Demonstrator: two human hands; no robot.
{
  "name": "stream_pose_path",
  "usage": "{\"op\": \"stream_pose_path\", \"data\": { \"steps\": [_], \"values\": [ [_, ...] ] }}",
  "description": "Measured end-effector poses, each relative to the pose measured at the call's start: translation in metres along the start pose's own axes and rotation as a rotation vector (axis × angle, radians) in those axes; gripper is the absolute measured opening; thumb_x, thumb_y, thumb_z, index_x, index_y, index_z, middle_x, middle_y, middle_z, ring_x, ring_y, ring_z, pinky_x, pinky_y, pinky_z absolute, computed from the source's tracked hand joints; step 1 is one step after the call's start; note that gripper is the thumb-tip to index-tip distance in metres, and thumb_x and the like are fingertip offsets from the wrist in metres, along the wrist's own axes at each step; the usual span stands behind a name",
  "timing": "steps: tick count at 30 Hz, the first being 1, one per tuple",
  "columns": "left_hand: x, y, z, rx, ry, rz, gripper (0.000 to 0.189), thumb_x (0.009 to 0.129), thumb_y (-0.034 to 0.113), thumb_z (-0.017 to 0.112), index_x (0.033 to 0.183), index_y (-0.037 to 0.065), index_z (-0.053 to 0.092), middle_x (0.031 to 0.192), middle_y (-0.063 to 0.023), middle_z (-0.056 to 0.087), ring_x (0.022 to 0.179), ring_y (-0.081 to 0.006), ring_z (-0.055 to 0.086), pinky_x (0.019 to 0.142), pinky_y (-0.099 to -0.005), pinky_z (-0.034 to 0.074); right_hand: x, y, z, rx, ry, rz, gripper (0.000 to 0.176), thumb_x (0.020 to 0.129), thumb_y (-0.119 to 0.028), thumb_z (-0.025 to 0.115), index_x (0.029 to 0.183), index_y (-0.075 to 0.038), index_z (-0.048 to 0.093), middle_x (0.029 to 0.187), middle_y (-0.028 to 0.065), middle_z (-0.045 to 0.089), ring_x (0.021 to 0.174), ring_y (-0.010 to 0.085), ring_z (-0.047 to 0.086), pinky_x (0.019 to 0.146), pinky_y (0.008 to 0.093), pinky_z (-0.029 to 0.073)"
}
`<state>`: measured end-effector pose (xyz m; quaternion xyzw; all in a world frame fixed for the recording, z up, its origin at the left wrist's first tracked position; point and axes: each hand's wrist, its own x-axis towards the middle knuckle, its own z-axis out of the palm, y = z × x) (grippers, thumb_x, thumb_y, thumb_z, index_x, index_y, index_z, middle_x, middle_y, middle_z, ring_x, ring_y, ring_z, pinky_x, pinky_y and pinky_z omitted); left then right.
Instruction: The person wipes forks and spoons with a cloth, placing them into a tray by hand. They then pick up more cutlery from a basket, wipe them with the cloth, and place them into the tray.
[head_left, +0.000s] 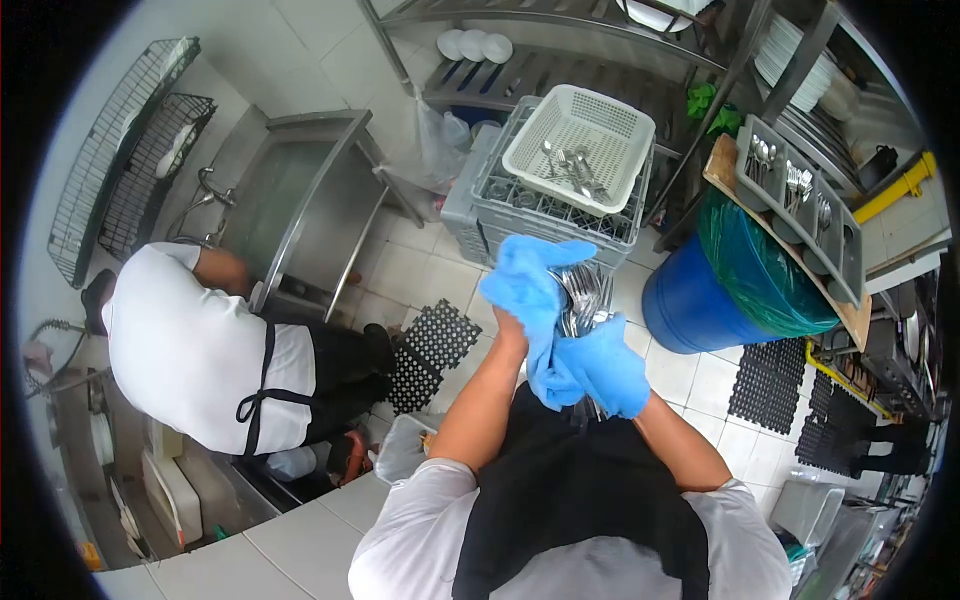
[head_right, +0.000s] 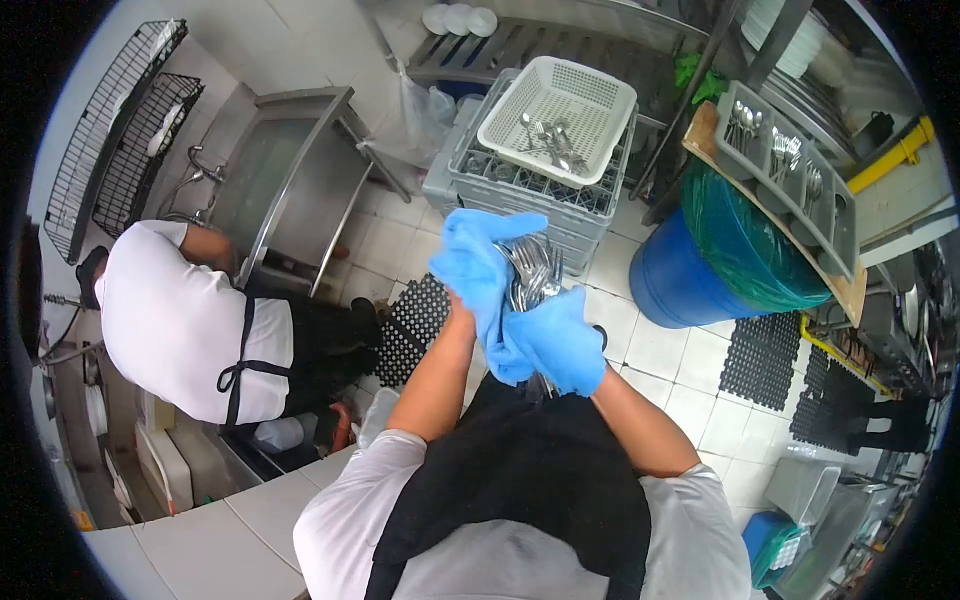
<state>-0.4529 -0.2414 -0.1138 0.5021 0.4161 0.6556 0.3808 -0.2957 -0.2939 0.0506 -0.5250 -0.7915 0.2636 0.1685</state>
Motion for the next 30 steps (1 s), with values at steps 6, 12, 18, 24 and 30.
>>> {"op": "stream_pose_path", "data": {
  "steps": [6,12,18,24,30],
  "values": [
    [0.01,0.019,-0.039,-0.483,0.149,-0.307,0.022,0.093,0.011,0.053,0.114,0.006,0.054,0.104,-0.0058,0.061,0.091,-0.0164,0.06,0.079,-0.031,0.053,-0.003,0.076,0.053,0.374,-0.068,0.394,0.029,0.087,-0.028,0.057,0.095,0.0,0.055,0.086,0.0105,0.063,0.078,0.0215,0.062,0.071,0.034,0.048],
    [-0.006,0.056,-0.06,-0.723,0.177,-0.369,0.022,0.093,0.012,0.054,0.114,0.005,0.055,0.105,-0.0061,0.06,0.092,-0.0166,0.06,0.08,-0.031,0.053,-0.013,0.08,0.03,0.182,0.017,-0.208,0.024,0.09,-0.027,0.056,0.079,-0.006,0.056,0.075,0.0036,0.06,0.075,0.0176,0.059,0.063,0.0302,0.045],
    [-0.008,0.072,-0.009,-0.832,0.001,-0.427,0.023,0.092,0.012,0.055,0.114,0.005,0.055,0.106,-0.0064,0.06,0.093,-0.0167,0.06,0.081,-0.031,0.053,-0.004,0.017,0.004,0.448,0.303,0.421,0.092,0.055,-0.047,0.088,0.107,0.01,0.038,0.091,0.0103,0.055,0.086,0.0173,0.054,0.078,0.0309,0.046],
    [-0.005,0.061,0.021,-0.81,-0.166,-0.444,0.023,0.092,0.012,0.055,0.114,0.004,0.055,0.107,-0.0067,0.06,0.093,-0.0169,0.06,0.082,-0.031,0.052,-0.004,0.008,0.009,0.502,0.337,0.458,0.073,0.058,-0.032,0.084,0.102,0.006,0.04,0.089,0.0102,0.052,0.083,0.0173,0.055,0.073,0.0325,0.048],
    [0.0,0.076,0.027,-0.731,-0.14,-0.538,0.031,0.091,0.014,0.055,0.12,0.004,0.055,0.109,-0.0085,0.06,0.099,-0.0156,0.058,0.088,-0.0303,0.05,-0.009,-0.017,-0.026,0.578,0.075,0.841,0.074,0.066,-0.028,0.077,0.115,0.004,0.033,0.099,0.0169,0.058,0.092,0.022,0.059,0.082,0.0338,0.048]
  ]
}}
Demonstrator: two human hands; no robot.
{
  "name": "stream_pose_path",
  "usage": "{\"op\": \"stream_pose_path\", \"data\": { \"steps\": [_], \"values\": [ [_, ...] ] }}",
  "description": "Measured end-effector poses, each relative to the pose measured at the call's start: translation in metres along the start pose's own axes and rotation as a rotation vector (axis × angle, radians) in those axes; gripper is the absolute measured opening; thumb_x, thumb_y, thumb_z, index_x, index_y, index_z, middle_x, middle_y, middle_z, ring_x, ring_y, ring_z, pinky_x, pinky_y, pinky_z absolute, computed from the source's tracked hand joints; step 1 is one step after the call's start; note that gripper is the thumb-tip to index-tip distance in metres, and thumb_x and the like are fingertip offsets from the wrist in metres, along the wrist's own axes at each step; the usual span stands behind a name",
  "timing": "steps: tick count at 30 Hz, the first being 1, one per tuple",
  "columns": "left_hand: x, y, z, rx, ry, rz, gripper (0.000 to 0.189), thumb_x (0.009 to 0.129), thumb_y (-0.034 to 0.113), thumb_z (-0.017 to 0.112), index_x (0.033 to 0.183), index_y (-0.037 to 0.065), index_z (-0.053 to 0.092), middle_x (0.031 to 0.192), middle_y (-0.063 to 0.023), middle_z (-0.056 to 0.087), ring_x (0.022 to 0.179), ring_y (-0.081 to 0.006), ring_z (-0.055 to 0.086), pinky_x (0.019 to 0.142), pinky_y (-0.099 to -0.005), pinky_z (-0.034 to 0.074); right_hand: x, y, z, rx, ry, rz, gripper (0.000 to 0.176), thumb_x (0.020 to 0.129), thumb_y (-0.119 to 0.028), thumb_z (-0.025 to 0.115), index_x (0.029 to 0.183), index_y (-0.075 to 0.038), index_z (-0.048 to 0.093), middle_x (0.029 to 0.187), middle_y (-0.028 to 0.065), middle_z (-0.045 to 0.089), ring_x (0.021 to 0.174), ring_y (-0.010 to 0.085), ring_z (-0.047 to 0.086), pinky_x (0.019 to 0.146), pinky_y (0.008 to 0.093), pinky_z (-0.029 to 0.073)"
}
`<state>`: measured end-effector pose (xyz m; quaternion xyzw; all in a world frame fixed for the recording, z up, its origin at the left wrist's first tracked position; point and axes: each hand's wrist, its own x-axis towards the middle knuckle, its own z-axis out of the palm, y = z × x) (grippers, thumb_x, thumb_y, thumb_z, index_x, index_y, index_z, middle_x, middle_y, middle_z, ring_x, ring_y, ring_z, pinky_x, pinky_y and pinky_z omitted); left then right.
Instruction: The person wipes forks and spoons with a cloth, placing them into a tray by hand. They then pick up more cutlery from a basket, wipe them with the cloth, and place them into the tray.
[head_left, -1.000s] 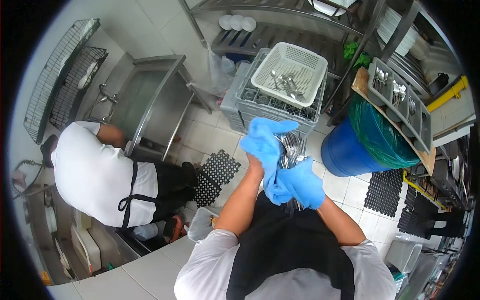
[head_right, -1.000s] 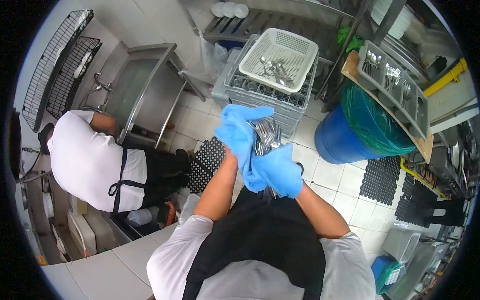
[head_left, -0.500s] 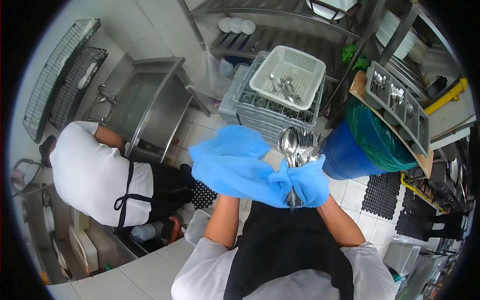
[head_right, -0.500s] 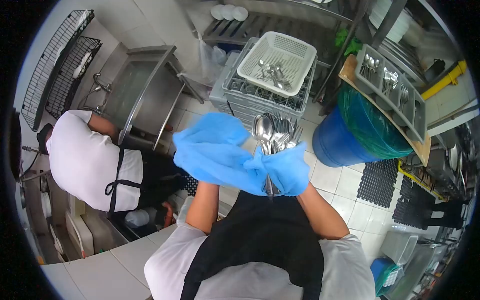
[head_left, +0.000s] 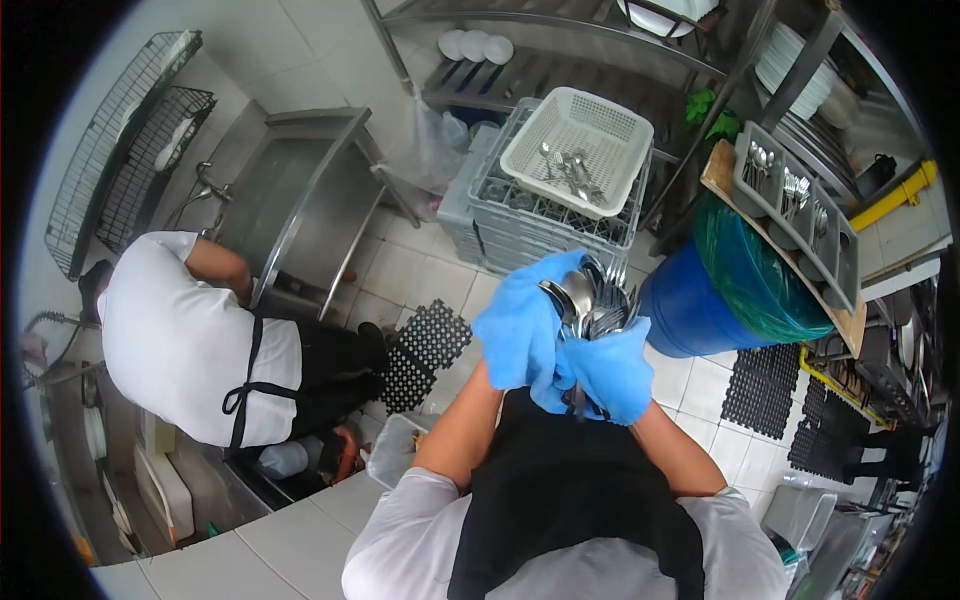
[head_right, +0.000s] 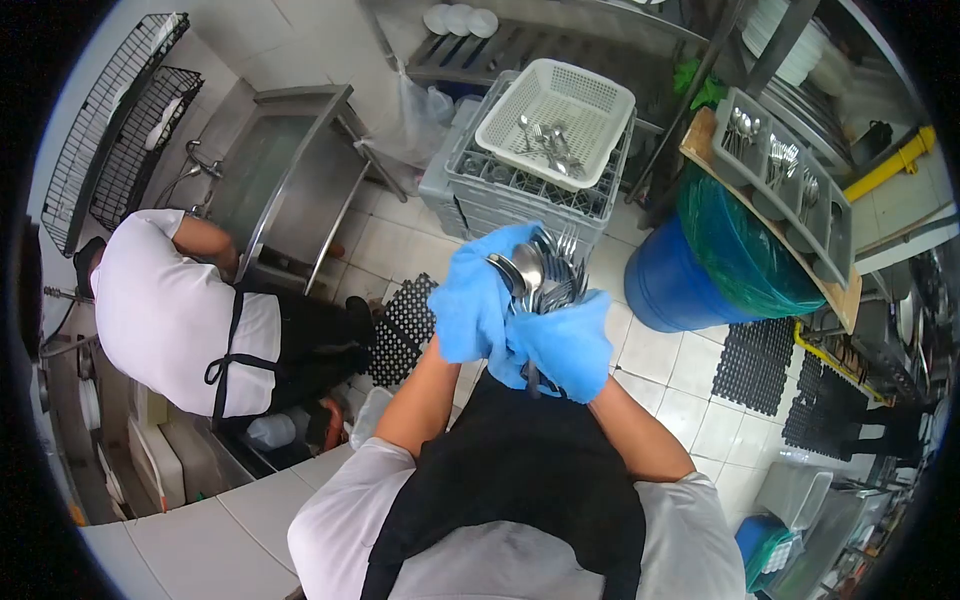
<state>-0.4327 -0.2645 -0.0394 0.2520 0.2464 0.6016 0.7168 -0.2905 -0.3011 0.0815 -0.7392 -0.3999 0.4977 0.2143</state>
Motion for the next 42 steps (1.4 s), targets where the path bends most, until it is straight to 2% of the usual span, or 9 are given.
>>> {"op": "stream_pose_path", "data": {
  "steps": [2,5,10,14,16,18,20,26,42],
  "values": [
    [-0.005,0.031,0.036,0.137,-0.04,-0.014,0.034,0.091,0.017,0.056,0.122,0.004,0.056,0.112,-0.0097,0.061,0.102,-0.0164,0.058,0.09,-0.0312,0.049,0.006,0.021,0.007,-0.023,0.086,-0.189,0.075,0.069,-0.028,0.076,0.118,0.003,0.029,0.101,0.0146,0.059,0.094,0.0217,0.059,0.081,0.0336,0.048],
    [-0.012,0.014,-0.032,0.575,-0.091,-0.053,0.033,0.091,0.02,0.057,0.12,0.004,0.058,0.112,-0.0096,0.063,0.101,-0.017,0.059,0.09,-0.0322,0.049,0.027,0.05,0.021,0.075,0.208,-0.496,0.054,0.07,-0.024,0.078,0.097,0.006,0.042,0.077,0.0084,0.056,0.067,0.0138,0.058,0.063,0.0287,0.051],
    [-0.053,0.016,-0.125,1.331,-0.186,-0.119,0.034,0.091,0.024,0.057,0.118,0.004,0.062,0.112,-0.0095,0.065,0.1,-0.0179,0.061,0.089,-0.0336,0.05,0.05,0.077,0.008,-0.031,0.015,-0.615,0.041,0.072,-0.024,0.078,0.086,0.002,0.05,0.071,0.0051,0.056,0.062,0.0117,0.055,0.059,0.0287,0.05],
    [-0.076,0.048,-0.12,1.916,0.234,-0.272,0.028,0.083,0.025,0.069,0.101,0.003,0.069,0.093,-0.0085,0.07,0.081,-0.0252,0.066,0.082,-0.039,0.052,0.058,0.088,0.009,-0.027,-0.074,-0.616,0.033,0.073,-0.025,0.078,0.078,-0.001,0.055,0.066,0.0024,0.055,0.059,0.0099,0.054,0.056,0.0287,0.048],
    [-0.056,0.053,-0.067,1.105,0.471,0.084,0.028,0.08,0.022,0.072,0.101,0.003,0.068,0.092,-0.0103,0.069,0.083,-0.0274,0.065,0.079,-0.0401,0.051,0.058,0.083,0.01,-0.373,-0.016,-0.823,0.027,0.075,-0.025,0.076,0.071,-0.005,0.058,0.064,0.0007,0.055,0.057,0.0091,0.052,0.053,0.0284,0.046],
    [-0.039,0.068,-0.005,1.205,0.296,0.339,0.025,0.079,0.018,0.073,0.1,0.005,0.069,0.088,-0.0113,0.068,0.083,-0.0267,0.063,0.075,-0.0385,0.05,0.053,0.064,0.014,-0.714,0.042,-1.06,0.025,0.077,-0.024,0.075,0.064,-0.008,0.06,0.062,-0.001,0.055,0.054,0.0082,0.051,0.05,0.028,0.043],
    [-0.02,0.072,0.014,1.417,0.063,0.624,0.024,0.078,0.013,0.073,0.099,0.004,0.068,0.082,-0.0082,0.068,0.079,-0.0216,0.064,0.072,-0.0326,0.051,0.034,0.038,0.012,-0.409,-0.22,-0.572,0.023,0.075,-0.027,0.076,0.069,-0.01,0.062,0.065,-0.0012,0.057,0.054,0.0084,0.05,0.048,0.0283,0.04],
    [0.001,0.078,0.003,1.492,-0.178,0.396,0.017,0.073,0.008,0.071,0.088,0.003,0.068,0.082,-0.0106,0.068,0.077,-0.0239,0.065,0.07,-0.0342,0.052,0.052,0.069,0.022,-0.135,-0.3,-0.568,0.019,0.075,-0.023,0.076,0.074,-0.01,0.062,0.068,-0.001,0.058,0.058,0.009,0.051,0.051,0.0276,0.043],
    [0.01,0.07,-0.006,1.432,-0.209,0.281,0.016,0.07,0.002,0.067,0.086,-0.001,0.065,0.076,-0.0128,0.065,0.068,-0.0216,0.065,0.065,-0.0305,0.052,0.11,0.145,0.045,0.133,-0.475,-0.392,0.016,0.075,-0.012,0.075,0.077,-0.009,0.059,0.064,-0.002,0.052,0.056,0.0092,0.05,0.048,0.025,0.041]
  ]
}}
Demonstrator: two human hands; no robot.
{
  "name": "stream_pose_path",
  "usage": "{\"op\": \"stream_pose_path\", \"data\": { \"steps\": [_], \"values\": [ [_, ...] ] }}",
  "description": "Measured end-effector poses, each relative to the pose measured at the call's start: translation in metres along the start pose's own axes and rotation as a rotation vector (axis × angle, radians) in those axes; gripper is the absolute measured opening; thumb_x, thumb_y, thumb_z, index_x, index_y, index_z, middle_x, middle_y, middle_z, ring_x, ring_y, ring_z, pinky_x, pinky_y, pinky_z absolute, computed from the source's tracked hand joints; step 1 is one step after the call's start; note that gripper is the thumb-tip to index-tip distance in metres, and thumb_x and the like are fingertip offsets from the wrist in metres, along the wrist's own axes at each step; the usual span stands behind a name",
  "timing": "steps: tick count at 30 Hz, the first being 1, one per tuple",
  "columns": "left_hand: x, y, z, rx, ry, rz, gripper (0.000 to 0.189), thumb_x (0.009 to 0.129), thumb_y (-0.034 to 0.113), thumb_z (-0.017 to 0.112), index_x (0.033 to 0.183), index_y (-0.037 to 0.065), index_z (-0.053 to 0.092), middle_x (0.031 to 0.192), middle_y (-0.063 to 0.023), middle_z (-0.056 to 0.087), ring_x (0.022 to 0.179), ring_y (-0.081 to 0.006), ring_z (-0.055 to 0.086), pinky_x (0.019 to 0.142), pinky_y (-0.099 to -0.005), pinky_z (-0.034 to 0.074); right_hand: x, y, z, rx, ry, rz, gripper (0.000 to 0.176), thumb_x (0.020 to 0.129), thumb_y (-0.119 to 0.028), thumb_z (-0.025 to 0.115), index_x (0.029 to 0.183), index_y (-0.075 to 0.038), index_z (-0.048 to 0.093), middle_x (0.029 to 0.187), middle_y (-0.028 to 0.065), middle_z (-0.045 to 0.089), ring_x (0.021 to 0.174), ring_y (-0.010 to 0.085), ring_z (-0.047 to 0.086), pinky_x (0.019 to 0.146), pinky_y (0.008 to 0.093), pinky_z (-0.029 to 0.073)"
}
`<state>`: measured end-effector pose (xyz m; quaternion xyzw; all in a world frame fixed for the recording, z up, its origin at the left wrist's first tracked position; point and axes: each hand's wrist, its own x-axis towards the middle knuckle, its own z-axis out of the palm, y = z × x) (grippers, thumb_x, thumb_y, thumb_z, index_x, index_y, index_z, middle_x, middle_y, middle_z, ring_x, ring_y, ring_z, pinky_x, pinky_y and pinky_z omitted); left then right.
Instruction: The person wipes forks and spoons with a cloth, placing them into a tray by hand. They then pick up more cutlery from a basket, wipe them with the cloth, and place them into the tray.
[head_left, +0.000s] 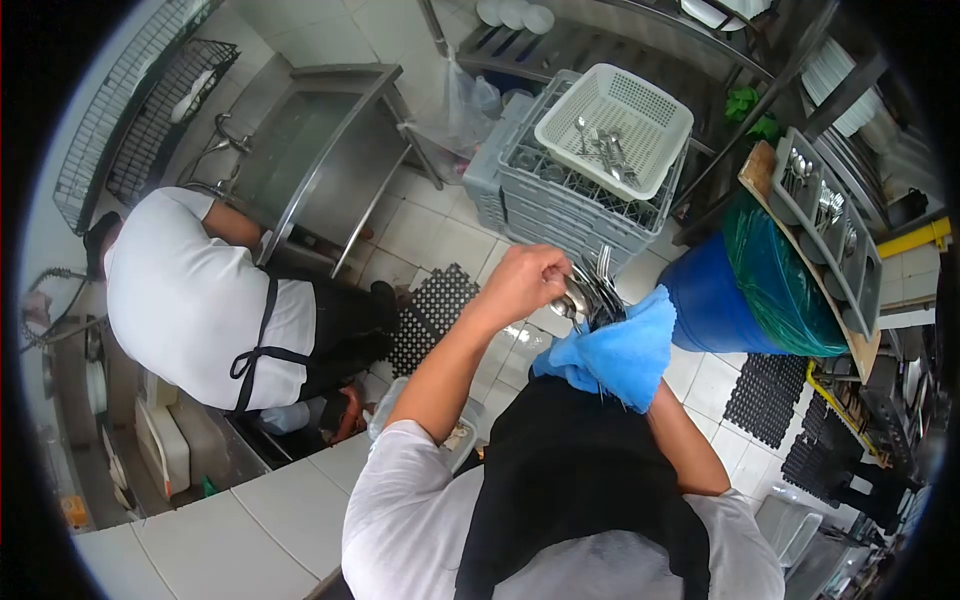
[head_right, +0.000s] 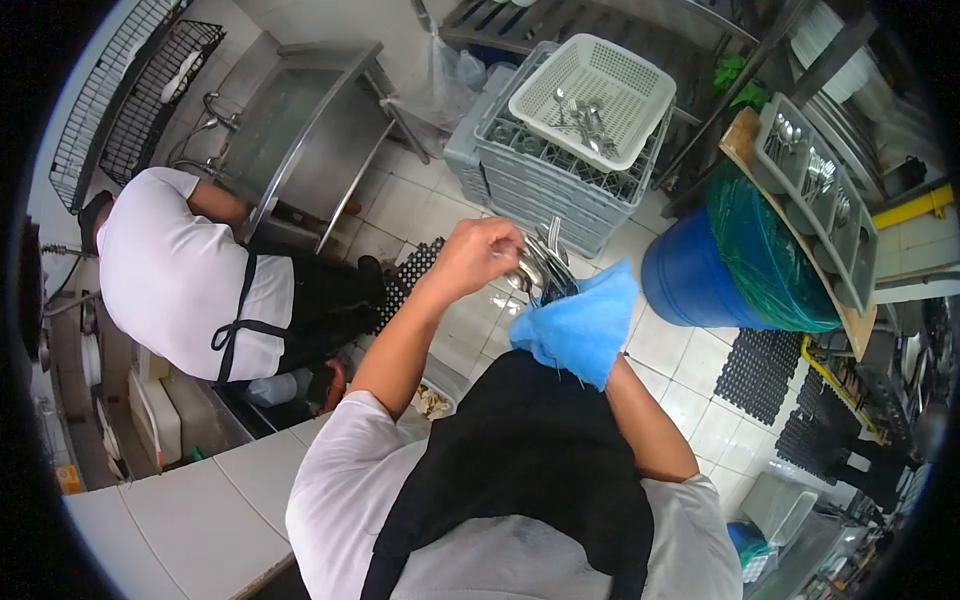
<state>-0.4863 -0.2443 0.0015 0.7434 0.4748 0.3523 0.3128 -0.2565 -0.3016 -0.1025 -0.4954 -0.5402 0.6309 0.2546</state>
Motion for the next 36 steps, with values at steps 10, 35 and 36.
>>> {"op": "stream_pose_path", "data": {
  "steps": [10,35,36],
  "values": [
    [-0.032,-0.071,-0.047,0.206,0.661,-0.173,0.033,0.077,0.015,0.072,0.108,0.004,0.067,0.097,-0.0083,0.067,0.091,-0.0212,0.063,0.078,-0.0338,0.048,-0.043,-0.147,0.004,-0.067,0.215,0.044,0.02,0.068,-0.005,0.074,0.061,-0.007,0.055,0.058,-0.0006,0.053,0.049,0.0072,0.046,0.043,0.025,0.038],
    [-0.068,-0.056,0.116,-0.529,-0.399,-0.149,0.089,0.068,0.028,0.082,0.143,0.01,0.038,0.145,-0.0153,0.039,0.133,-0.0301,0.038,0.111,-0.0391,0.027,-0.016,-0.107,-0.031,0.092,0.392,-0.324,0.015,0.094,-0.017,0.055,0.094,-0.004,0.062,0.086,0.0042,0.059,0.076,0.0122,0.055,0.068,0.0285,0.047],
    [-0.066,-0.055,0.131,-0.445,-0.429,-0.147,0.08,0.072,0.027,0.079,0.14,0.011,0.042,0.139,-0.0158,0.048,0.126,-0.0323,0.047,0.107,-0.0417,0.032,-0.017,-0.113,-0.027,0.247,0.426,-0.335,0.015,0.096,-0.017,0.052,0.094,-0.005,0.061,0.086,0.0033,0.058,0.076,0.0122,0.054,0.069,0.0288,0.046]
  ]
}}
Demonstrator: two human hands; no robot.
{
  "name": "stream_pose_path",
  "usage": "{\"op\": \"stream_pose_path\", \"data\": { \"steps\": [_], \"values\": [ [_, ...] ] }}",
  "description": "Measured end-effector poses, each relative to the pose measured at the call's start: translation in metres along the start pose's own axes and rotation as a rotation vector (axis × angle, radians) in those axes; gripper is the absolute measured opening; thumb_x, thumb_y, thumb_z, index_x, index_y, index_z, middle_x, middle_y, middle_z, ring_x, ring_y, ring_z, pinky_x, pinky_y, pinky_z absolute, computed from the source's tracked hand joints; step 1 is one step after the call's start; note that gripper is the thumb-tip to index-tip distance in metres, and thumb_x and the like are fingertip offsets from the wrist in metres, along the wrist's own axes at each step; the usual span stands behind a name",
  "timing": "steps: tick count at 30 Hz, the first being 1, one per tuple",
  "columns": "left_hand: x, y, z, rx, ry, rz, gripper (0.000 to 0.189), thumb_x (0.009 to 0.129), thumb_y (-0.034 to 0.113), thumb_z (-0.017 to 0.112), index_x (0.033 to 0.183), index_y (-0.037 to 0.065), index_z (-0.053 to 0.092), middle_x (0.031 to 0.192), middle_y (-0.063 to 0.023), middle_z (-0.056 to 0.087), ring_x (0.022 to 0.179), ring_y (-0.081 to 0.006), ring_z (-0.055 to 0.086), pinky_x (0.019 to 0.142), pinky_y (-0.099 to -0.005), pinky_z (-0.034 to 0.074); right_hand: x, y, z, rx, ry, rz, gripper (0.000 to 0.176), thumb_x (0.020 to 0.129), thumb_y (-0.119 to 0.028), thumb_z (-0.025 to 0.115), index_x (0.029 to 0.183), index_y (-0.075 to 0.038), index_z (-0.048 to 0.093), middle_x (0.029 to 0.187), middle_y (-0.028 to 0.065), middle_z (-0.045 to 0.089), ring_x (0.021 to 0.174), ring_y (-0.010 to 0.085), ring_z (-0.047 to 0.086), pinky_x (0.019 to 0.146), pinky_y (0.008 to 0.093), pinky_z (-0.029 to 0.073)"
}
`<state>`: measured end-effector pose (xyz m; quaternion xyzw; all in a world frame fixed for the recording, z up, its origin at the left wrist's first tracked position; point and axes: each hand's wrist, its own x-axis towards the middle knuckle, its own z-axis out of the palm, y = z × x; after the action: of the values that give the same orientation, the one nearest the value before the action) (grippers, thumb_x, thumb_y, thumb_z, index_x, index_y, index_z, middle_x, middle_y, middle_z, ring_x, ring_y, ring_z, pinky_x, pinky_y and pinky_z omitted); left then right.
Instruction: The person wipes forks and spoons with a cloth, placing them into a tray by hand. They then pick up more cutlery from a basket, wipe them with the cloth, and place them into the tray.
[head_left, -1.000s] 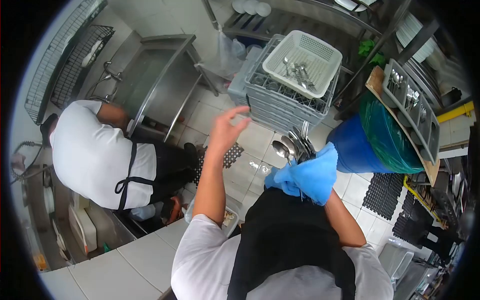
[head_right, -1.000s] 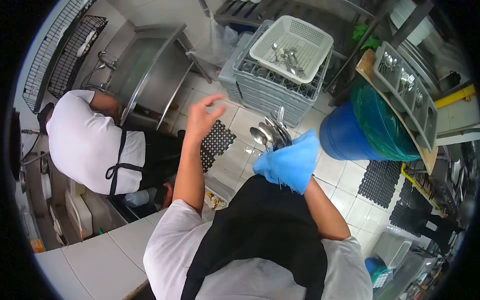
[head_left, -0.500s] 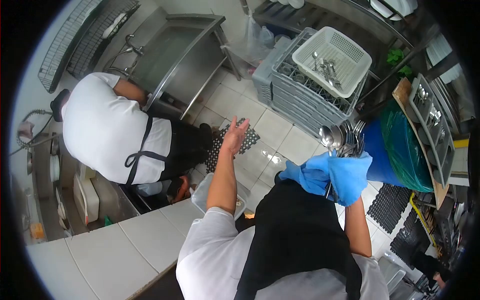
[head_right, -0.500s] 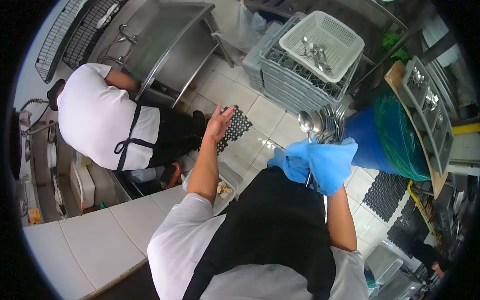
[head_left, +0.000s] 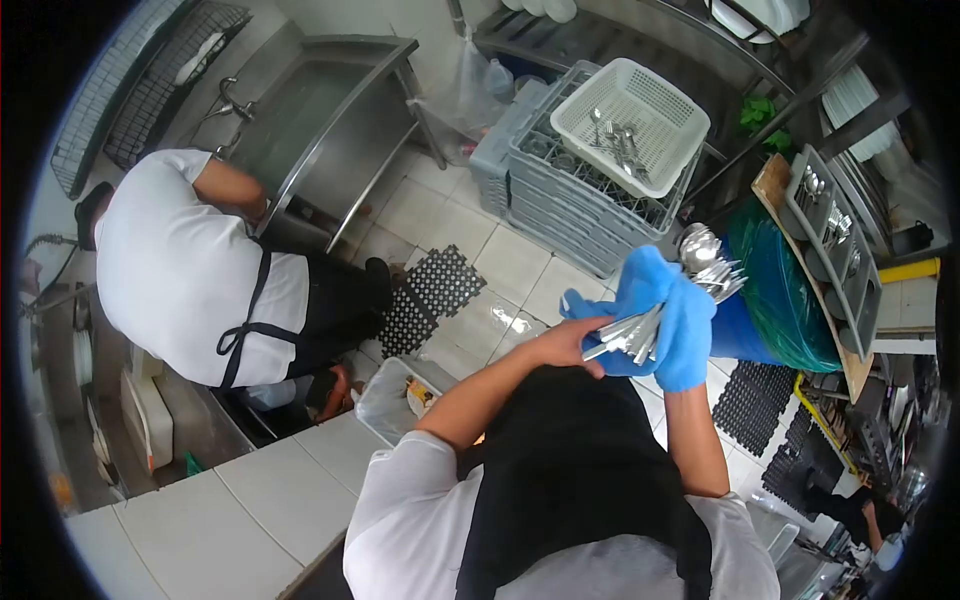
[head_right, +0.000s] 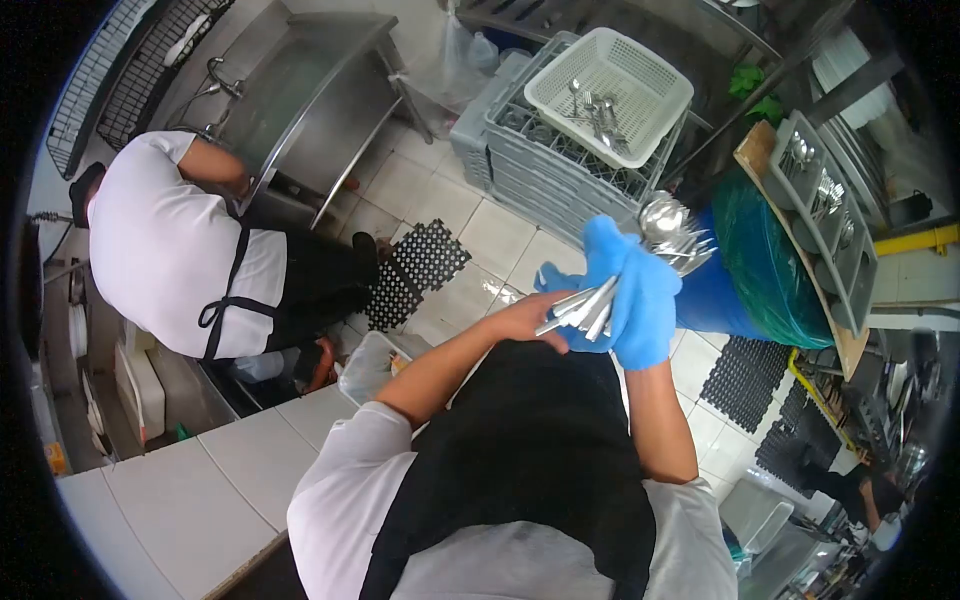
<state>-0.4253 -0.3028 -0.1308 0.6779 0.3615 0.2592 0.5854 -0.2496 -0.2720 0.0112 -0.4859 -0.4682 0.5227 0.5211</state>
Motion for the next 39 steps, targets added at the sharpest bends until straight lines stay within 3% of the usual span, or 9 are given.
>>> {"op": "stream_pose_path", "data": {
  "steps": [3,9,13,16,20,21,24,30,39],
  "values": [
    [0.012,-0.079,0.013,0.606,0.148,-0.202,0.041,0.078,0.016,0.068,0.117,0.007,0.059,0.112,-0.0153,0.063,0.102,-0.0356,0.059,0.093,-0.0471,0.041,0.013,-0.001,-0.03,0.044,-0.053,-0.086,0.02,0.1,-0.021,0.043,0.104,-0.006,0.056,0.096,0.0025,0.057,0.086,0.0127,0.053,0.08,0.0298,0.045],
    [-0.002,-0.112,0.001,0.443,1.262,-0.347,0.013,0.087,0.009,0.058,0.095,0.004,0.066,0.088,-0.01,0.065,0.086,-0.0266,0.063,0.076,-0.0391,0.049,0.011,-0.045,-0.048,0.445,0.199,-0.04,0.029,0.102,-0.03,0.041,0.113,-0.006,0.053,0.107,0.0053,0.057,0.098,0.0147,0.057,0.087,0.0317,0.049],
    [0.012,-0.018,0.013,-0.351,-0.199,-0.262,0.02,0.095,0.019,0.055,0.1,0.002,0.063,0.089,-0.0088,0.066,0.08,-0.0172,0.063,0.072,-0.0316,0.05,0.013,-0.045,-0.044,0.327,0.168,-0.163,0.03,0.102,-0.029,0.041,0.115,-0.004,0.052,0.107,0.0065,0.057,0.096,0.0158,0.057,0.086,0.0308,0.049],
    [0.064,0.011,0.041,0.073,-0.42,-0.014,0.026,0.096,0.024,0.053,0.103,0.001,0.062,0.089,-0.0095,0.066,0.084,-0.0165,0.062,0.074,-0.0308,0.049,0.013,-0.048,-0.023,0.492,0.112,-0.117,0.032,0.102,-0.026,0.042,0.121,-0.002,0.049,0.114,0.0099,0.056,0.102,0.0169,0.056,0.09,0.0314,0.048],
    [0.113,-0.062,0.038,-0.1,0.277,-0.295,0.03,0.096,0.025,0.052,0.119,0.006,0.054,0.109,-0.0056,0.063,0.099,-0.0151,0.058,0.08,-0.0317,0.047,0.036,0.017,-0.08,-0.093,0.129,-0.335,0.042,0.101,-0.033,0.041,0.131,-0.003,0.043,0.126,0.0118,0.052,0.111,0.0227,0.054,0.097,0.039,0.044],
    [0.114,-0.062,0.028,-0.456,0.587,-0.255,0.032,0.096,0.026,0.053,0.122,0.009,0.052,0.113,-0.0043,0.061,0.101,-0.0152,0.058,0.082,-0.0323,0.047,0.023,-0.037,-0.038,0.587,-0.011,0.004,0.04,0.101,-0.037,0.038,0.121,-0.004,0.049,0.122,0.0123,0.054,0.107,0.0247,0.055,0.098,0.0418,0.044],
    [0.086,-0.019,-0.01,-1.19,1.099,-0.119,0.031,0.095,0.027,0.053,0.123,0.014,0.052,0.117,-0.0017,0.06,0.106,-0.0144,0.058,0.087,-0.0326,0.048,0.016,-0.04,-0.039,0.739,-0.106,-0.027,0.038,0.101,-0.038,0.036,0.111,-0.005,0.053,0.115,0.014,0.059,0.1,0.0263,0.058,0.094,0.043,0.047],
    [0.008,-0.004,-0.054,-1.4,0.969,0.134,0.028,0.094,0.027,0.055,0.119,0.015,0.056,0.121,-0.0031,0.06,0.109,-0.0178,0.058,0.093,-0.0358,0.048,0.018,-0.004,-0.052,0.76,0.043,0.064,0.031,0.098,-0.03,0.042,0.104,-0.004,0.056,0.098,0.0174,0.064,0.088,0.0286,0.062,0.083,0.0425,0.051],
    [-0.077,-0.018,-0.084,-1.13,1.717,0.454,0.036,0.099,0.037,0.042,0.118,0.01,0.055,0.109,-0.0078,0.063,0.098,-0.0231,0.062,0.087,-0.0392,0.051,0.003,-0.018,-0.03,0.777,-0.081,0.219,0.019,0.095,-0.023,0.049,0.094,-0.007,0.059,0.093,0.0148,0.065,0.084,0.0242,0.062,0.078,0.0372,0.052]
  ]
}}
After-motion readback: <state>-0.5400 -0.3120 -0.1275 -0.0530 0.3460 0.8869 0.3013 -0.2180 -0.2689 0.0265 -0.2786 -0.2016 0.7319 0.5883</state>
